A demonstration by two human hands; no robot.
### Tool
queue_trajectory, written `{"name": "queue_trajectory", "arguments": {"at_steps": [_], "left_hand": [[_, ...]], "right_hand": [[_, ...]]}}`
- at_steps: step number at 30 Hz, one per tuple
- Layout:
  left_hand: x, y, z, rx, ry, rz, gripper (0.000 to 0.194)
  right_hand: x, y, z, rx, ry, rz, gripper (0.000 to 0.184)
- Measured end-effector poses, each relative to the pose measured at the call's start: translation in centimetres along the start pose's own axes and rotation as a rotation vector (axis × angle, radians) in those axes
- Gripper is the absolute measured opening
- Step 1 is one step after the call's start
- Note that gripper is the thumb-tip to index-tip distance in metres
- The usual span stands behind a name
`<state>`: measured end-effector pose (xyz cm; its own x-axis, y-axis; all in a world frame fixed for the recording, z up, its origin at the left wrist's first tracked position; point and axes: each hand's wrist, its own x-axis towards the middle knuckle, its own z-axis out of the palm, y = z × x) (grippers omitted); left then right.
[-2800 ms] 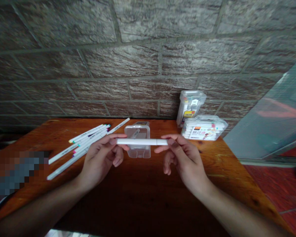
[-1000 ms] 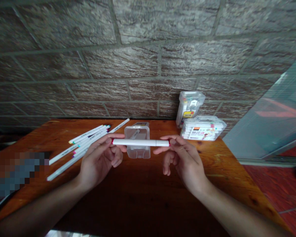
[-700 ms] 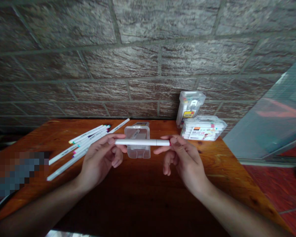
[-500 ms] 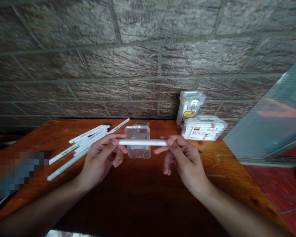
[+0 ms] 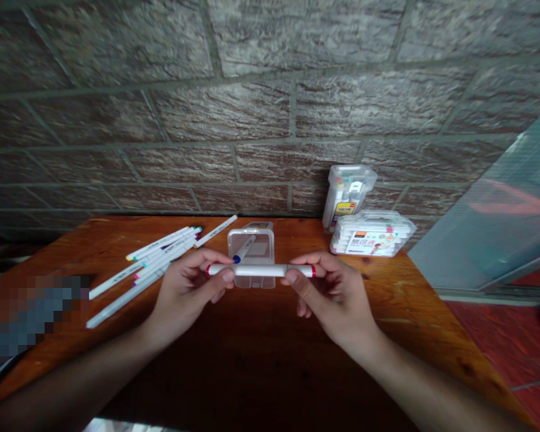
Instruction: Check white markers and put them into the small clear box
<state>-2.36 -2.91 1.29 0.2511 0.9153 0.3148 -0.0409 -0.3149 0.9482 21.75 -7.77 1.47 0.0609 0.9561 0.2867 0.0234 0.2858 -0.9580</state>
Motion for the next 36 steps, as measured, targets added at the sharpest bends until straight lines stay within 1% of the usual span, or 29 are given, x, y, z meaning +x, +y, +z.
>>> {"name": "queue_trajectory", "arguments": {"at_steps": [3, 7, 16, 26, 36], "left_hand": [[0.01, 0.10, 0.13, 0.044, 0.009, 0.037, 0.016], [0.02, 0.01, 0.14, 0.071, 0.009, 0.043, 0.016], [-0.12, -0.41, -0.01, 0.038, -0.009, 0.011, 0.018], [-0.20, -0.31, -0.21, -0.010, -0.050, 0.046, 0.014], [-0.06, -0.25, 0.01, 0.050, -0.038, 0.093, 0.011]], "right_hand": [[-0.15, 0.11, 0.04, -0.070, 0.017, -0.026, 0.025], [-0.25, 0.12, 0.17, -0.103, 0.024, -0.047, 0.024], [-0.15, 0.10, 0.16, -0.049, 0.004, -0.029, 0.025], [-0.17, 0.05, 0.12, -0.066, 0.011, -0.015, 0.023], [-0.07, 0.43, 0.12, -0.068, 0.018, -0.064, 0.019]]}}
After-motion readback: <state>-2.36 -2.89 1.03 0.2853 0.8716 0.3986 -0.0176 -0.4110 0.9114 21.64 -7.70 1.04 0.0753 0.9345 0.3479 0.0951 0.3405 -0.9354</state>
